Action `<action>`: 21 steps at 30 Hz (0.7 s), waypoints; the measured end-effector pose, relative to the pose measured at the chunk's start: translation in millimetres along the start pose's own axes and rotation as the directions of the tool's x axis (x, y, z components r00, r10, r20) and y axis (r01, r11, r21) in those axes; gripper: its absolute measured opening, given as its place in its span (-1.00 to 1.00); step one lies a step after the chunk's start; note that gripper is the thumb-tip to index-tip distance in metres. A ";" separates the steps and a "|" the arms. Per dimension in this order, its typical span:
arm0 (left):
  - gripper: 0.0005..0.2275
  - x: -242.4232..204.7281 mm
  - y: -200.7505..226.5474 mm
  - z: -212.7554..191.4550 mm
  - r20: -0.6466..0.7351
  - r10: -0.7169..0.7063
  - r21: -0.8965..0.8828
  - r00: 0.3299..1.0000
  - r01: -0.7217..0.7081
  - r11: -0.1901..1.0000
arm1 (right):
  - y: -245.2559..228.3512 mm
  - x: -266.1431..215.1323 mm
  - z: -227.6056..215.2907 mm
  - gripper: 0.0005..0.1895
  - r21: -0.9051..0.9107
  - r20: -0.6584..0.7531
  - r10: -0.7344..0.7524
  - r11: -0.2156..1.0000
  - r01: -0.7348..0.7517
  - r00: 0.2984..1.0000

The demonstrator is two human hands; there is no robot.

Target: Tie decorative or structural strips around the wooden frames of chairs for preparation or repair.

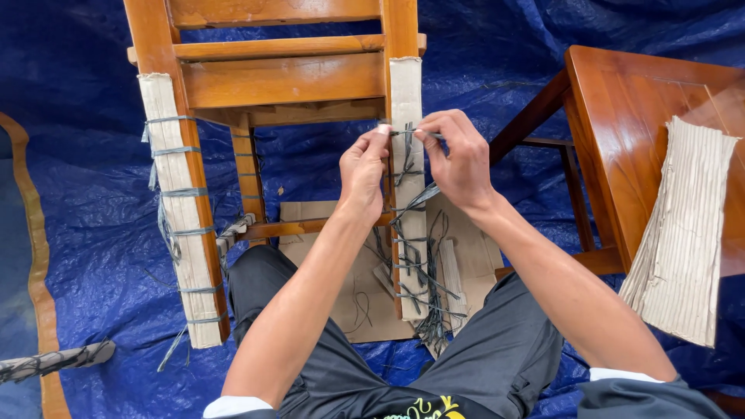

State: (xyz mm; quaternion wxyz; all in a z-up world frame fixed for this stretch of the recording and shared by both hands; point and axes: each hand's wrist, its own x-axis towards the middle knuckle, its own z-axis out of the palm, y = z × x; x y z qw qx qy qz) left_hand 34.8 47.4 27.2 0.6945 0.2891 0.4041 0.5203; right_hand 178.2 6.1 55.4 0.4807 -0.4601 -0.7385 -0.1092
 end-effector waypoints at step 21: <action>-0.87 5.9 -41.6 -26.7 -0.051 0.638 0.378 0.769 -0.576 0.725 | -6.2 23.7 21.6 -0.89 0.376 0.216 0.515 0.740 -0.557 0.830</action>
